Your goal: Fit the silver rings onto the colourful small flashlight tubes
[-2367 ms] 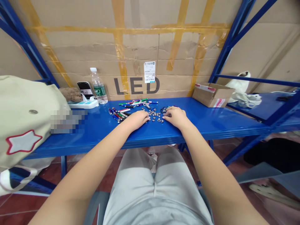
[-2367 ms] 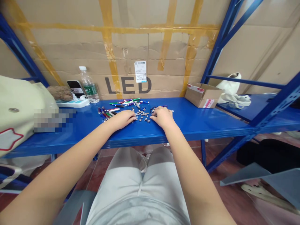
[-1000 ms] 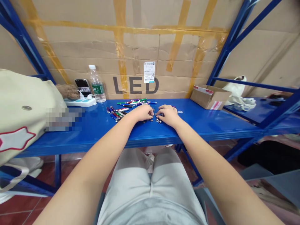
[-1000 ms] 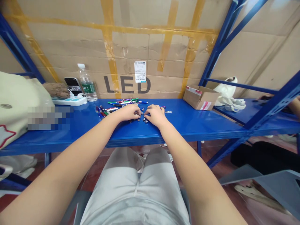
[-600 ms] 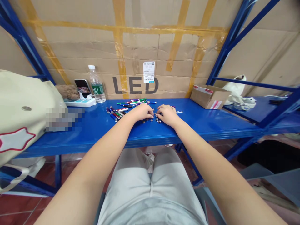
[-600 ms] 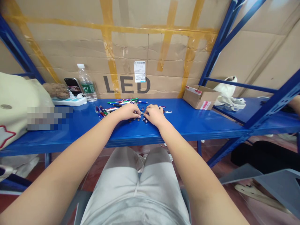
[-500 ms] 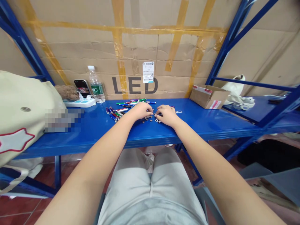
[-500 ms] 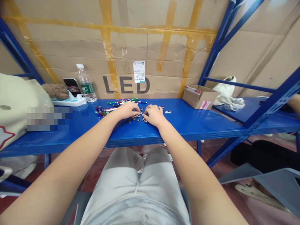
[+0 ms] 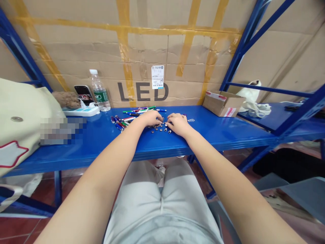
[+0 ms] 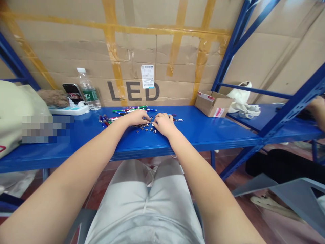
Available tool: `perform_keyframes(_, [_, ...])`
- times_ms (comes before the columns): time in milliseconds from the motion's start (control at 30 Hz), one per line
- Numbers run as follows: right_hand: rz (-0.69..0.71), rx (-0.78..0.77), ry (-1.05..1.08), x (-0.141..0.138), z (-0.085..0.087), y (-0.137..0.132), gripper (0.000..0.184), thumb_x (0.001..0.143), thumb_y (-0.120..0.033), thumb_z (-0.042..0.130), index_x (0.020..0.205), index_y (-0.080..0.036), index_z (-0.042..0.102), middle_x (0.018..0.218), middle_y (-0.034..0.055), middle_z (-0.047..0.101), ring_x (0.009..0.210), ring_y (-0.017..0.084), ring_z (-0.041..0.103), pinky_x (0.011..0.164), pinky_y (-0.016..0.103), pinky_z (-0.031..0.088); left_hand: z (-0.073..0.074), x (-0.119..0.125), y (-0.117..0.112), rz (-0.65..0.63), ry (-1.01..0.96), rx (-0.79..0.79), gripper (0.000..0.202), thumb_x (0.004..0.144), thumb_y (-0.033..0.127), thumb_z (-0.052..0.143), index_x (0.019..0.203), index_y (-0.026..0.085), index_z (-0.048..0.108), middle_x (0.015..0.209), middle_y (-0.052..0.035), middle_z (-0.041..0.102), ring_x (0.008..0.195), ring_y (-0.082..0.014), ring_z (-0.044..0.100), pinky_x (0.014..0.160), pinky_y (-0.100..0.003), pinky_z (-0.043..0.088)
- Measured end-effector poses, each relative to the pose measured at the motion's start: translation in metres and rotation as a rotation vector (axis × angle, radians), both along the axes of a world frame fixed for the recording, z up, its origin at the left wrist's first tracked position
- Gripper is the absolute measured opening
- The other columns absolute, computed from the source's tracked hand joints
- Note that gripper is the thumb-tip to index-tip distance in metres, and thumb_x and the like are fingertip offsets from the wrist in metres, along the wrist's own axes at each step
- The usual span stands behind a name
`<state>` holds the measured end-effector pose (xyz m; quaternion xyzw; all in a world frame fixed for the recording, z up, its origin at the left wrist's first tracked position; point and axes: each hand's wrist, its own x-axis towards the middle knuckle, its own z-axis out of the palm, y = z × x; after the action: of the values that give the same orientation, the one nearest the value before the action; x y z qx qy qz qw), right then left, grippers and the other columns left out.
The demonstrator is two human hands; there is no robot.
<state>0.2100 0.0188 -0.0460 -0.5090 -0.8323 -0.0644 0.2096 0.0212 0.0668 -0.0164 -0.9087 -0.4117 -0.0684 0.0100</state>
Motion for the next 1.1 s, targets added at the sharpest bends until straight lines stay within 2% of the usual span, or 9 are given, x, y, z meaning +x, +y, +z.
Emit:
perform_keyframes(200, [-0.015,-0.005,0.018,-0.002,0.001,-0.003,0.020,0.089,-0.030,0.053,0.085,-0.021,0.071,0.119,0.0084,0.063,0.112,0.029,0.050,0.098,0.052,0.036,0.002,0.004,-0.004,0.085,-0.022,-0.036,0.024,0.079,0.028,0.061,0.096,0.022,0.076,0.099,-0.0010,0.075,0.089,-0.0177,0.066,0.078,-0.022,0.048])
perform_keyframes(300, [-0.023,0.024,0.047,-0.003,0.004,-0.002,0.019,0.088,-0.027,0.052,0.092,-0.021,0.070,0.117,0.0087,0.063,0.111,0.028,0.050,0.097,0.051,0.037,0.002,0.004,-0.006,0.117,-0.075,-0.057,0.021,0.077,0.029,0.064,0.093,0.022,0.076,0.095,-0.0010,0.075,0.085,-0.0172,0.066,0.074,-0.022,0.048])
perform_keyframes(433, [0.001,0.019,0.021,-0.009,0.008,0.006,0.024,0.089,-0.030,0.050,0.097,-0.025,0.072,0.125,0.0082,0.059,0.117,0.030,0.047,0.098,0.055,0.035,0.003,0.003,-0.014,0.160,-0.133,-0.054,0.016,0.075,0.025,0.067,0.088,0.022,0.076,0.091,0.0000,0.075,0.080,-0.0157,0.066,0.068,-0.021,0.046])
perform_keyframes(600, [0.025,-0.032,-0.052,-0.013,0.006,0.019,0.022,0.089,-0.035,0.055,0.094,-0.029,0.075,0.130,0.0053,0.058,0.120,0.032,0.044,0.099,0.059,0.032,0.008,0.004,-0.026,0.159,-0.146,-0.037,0.013,0.075,0.020,0.067,0.084,0.020,0.076,0.073,0.0001,0.072,0.066,-0.0144,0.062,0.063,-0.023,0.044])
perform_keyframes(733, [0.010,-0.074,-0.020,-0.013,0.005,0.021,0.018,0.087,-0.033,0.058,0.094,-0.029,0.075,0.131,0.0030,0.058,0.121,0.031,0.045,0.099,0.057,0.034,0.007,0.001,-0.026,0.134,-0.148,-0.061,0.011,0.076,0.023,0.067,0.081,0.019,0.076,0.072,0.0001,0.072,0.064,-0.0141,0.061,0.062,-0.023,0.044])
perform_keyframes(833, [0.008,-0.085,0.008,-0.013,0.006,0.020,0.014,0.086,-0.030,0.062,0.093,-0.029,0.074,0.130,0.0026,0.059,0.121,0.031,0.047,0.099,0.056,0.035,0.006,-0.006,-0.021,0.119,-0.203,-0.010,0.017,0.081,0.030,0.064,0.083,0.019,0.077,0.080,-0.0014,0.074,0.072,-0.0160,0.063,0.067,-0.024,0.046])
perform_keyframes(933, [0.011,-0.073,0.050,-0.012,0.007,0.018,0.010,0.082,-0.027,0.066,0.089,-0.027,0.074,0.124,0.0026,0.062,0.118,0.028,0.050,0.099,0.052,0.038,0.005,-0.013,-0.017,0.154,-0.265,0.096,0.020,0.084,0.030,0.061,0.088,0.019,0.077,0.094,-0.0032,0.075,0.086,-0.0183,0.065,0.080,-0.025,0.047])
perform_keyframes(1100, [0.048,-0.077,0.101,-0.009,0.009,0.015,0.004,0.078,-0.027,0.071,0.082,-0.027,0.074,0.120,0.0011,0.064,0.117,0.027,0.052,0.096,0.047,0.041,0.003,-0.015,-0.012,0.227,-0.185,0.156,0.023,0.086,0.027,0.057,0.097,0.022,0.076,0.104,-0.0033,0.074,0.099,-0.0204,0.064,0.092,-0.028,0.046])
